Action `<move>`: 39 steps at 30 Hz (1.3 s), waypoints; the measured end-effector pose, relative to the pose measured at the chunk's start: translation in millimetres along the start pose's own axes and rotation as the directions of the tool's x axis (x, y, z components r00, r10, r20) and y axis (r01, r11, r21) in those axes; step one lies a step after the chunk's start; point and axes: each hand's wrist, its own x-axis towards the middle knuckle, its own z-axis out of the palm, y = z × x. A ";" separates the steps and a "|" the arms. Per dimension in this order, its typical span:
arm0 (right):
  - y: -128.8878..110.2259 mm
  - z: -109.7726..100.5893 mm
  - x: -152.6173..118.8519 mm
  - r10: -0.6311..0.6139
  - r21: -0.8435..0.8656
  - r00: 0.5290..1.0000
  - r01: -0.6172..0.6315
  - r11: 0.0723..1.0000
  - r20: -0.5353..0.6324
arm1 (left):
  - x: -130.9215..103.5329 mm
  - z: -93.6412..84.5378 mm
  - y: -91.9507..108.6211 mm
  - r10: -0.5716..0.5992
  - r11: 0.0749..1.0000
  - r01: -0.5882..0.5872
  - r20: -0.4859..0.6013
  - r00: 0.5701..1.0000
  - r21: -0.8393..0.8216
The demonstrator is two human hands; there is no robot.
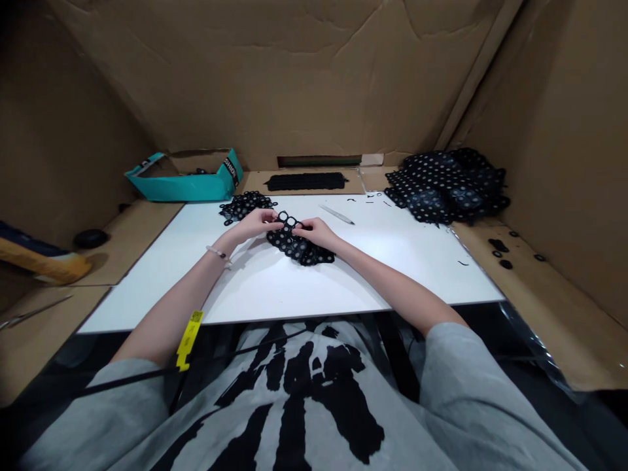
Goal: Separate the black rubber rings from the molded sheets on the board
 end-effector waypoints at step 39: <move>-5.7 2.0 -0.9 0.061 -0.019 0.998 -0.061 0.998 -0.003 | -2.2 -1.9 -6.3 -0.232 0.959 0.233 0.024 0.972 -0.160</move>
